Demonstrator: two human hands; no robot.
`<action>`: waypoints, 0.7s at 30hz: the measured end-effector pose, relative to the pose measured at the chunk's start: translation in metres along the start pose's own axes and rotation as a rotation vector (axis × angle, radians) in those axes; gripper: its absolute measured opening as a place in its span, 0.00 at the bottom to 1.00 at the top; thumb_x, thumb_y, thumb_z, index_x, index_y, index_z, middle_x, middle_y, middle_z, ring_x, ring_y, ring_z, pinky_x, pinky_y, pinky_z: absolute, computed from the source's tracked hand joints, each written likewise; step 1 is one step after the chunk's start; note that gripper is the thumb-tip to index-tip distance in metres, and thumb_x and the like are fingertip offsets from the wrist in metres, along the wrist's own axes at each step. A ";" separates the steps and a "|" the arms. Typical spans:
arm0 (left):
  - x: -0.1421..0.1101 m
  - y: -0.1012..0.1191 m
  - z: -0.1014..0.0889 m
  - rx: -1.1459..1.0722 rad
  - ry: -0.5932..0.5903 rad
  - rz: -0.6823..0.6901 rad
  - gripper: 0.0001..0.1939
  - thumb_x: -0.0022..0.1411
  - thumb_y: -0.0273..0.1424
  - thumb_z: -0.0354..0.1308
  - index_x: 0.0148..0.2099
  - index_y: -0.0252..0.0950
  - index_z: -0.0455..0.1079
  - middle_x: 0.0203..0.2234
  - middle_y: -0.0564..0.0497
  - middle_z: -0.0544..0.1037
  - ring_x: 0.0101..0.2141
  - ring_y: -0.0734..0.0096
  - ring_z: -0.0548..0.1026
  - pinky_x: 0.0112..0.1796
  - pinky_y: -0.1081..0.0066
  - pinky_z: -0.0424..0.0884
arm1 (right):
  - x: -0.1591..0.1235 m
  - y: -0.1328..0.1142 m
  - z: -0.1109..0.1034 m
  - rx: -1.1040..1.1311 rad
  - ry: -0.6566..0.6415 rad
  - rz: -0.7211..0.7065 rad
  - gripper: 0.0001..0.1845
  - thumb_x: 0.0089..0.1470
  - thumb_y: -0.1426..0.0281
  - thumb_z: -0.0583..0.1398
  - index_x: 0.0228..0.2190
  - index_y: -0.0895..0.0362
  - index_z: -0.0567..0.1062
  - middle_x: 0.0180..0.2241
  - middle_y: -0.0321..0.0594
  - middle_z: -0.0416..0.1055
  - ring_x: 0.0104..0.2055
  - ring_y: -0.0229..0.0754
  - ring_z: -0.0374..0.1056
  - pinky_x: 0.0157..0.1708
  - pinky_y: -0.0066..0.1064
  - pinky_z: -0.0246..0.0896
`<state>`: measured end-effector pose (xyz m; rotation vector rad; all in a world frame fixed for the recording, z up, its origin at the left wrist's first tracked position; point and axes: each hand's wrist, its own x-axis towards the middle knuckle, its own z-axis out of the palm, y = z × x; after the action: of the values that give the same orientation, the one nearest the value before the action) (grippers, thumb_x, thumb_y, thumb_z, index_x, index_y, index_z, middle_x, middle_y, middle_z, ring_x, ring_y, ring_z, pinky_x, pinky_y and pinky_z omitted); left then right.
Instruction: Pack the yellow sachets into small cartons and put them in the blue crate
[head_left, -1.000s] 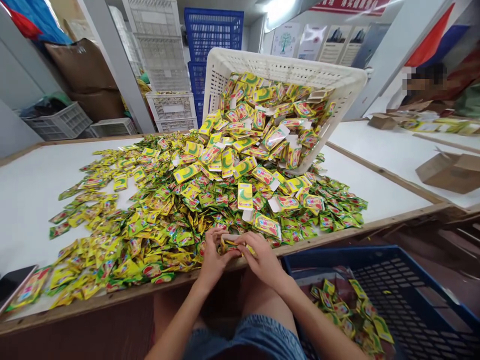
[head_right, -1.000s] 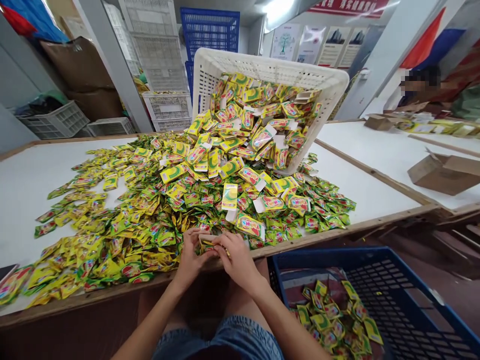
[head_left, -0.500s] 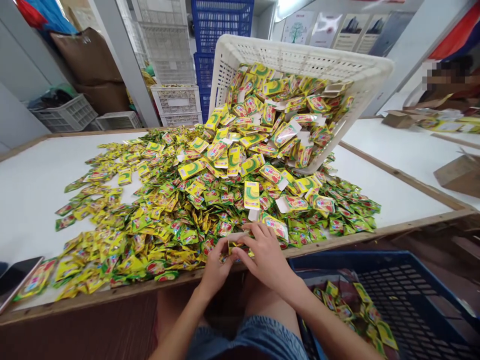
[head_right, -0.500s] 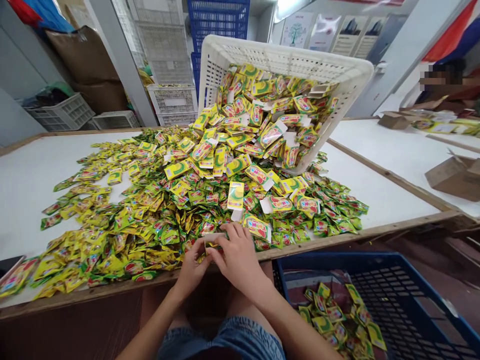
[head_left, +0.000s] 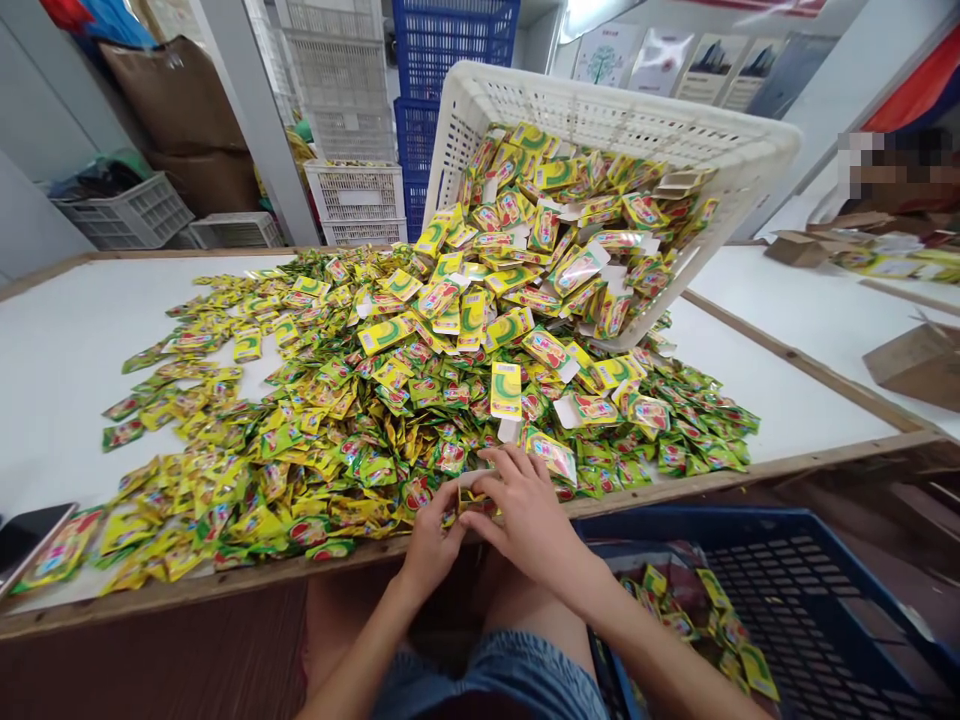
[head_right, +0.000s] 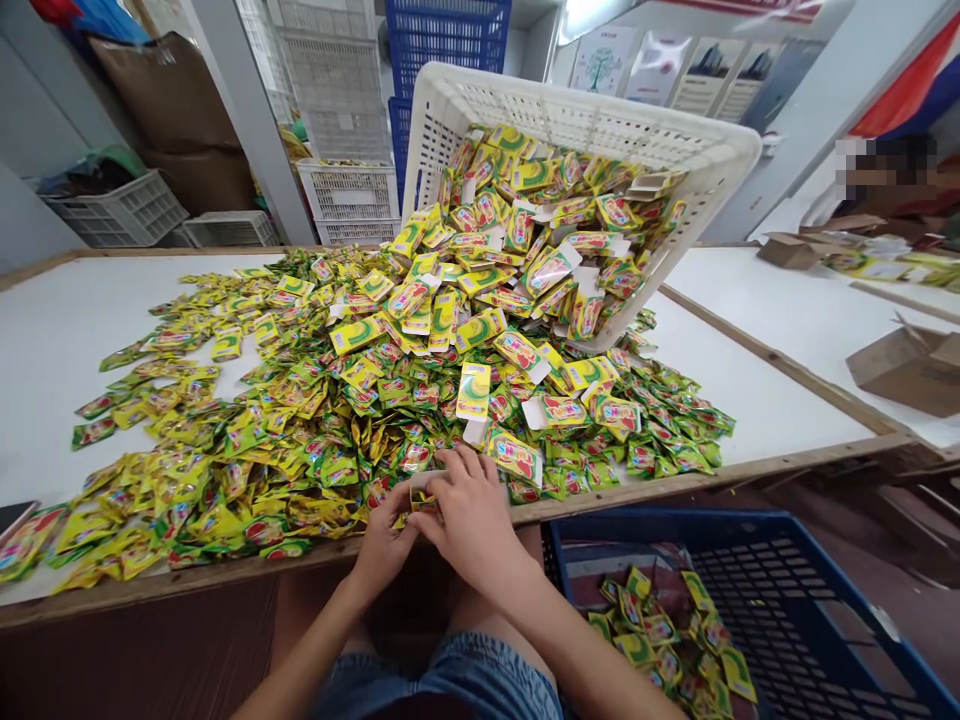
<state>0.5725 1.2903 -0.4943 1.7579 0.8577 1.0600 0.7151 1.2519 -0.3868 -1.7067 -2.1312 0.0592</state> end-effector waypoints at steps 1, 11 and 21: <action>0.000 0.000 0.000 -0.008 -0.007 0.000 0.16 0.59 0.31 0.54 0.50 0.37 0.63 0.39 0.48 0.74 0.37 0.67 0.72 0.39 0.70 0.67 | 0.001 0.001 0.001 0.009 -0.030 0.000 0.09 0.49 0.64 0.61 0.34 0.53 0.74 0.47 0.45 0.64 0.53 0.53 0.52 0.50 0.47 0.47; -0.003 0.001 0.000 -0.035 -0.029 0.017 0.17 0.59 0.29 0.53 0.52 0.38 0.63 0.41 0.48 0.74 0.40 0.66 0.72 0.42 0.69 0.67 | 0.000 0.001 -0.002 -0.059 -0.144 0.010 0.12 0.52 0.60 0.57 0.32 0.54 0.76 0.48 0.46 0.63 0.53 0.54 0.51 0.48 0.46 0.47; -0.004 -0.008 0.006 -0.077 0.113 0.025 0.20 0.59 0.31 0.54 0.53 0.38 0.58 0.44 0.45 0.69 0.42 0.65 0.71 0.42 0.66 0.68 | -0.004 0.007 0.014 0.256 -0.027 0.096 0.09 0.54 0.69 0.55 0.38 0.53 0.71 0.41 0.44 0.66 0.45 0.48 0.61 0.44 0.43 0.56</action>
<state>0.5754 1.2875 -0.5042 1.6614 0.8539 1.2025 0.7177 1.2530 -0.4024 -1.6620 -1.9619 0.3686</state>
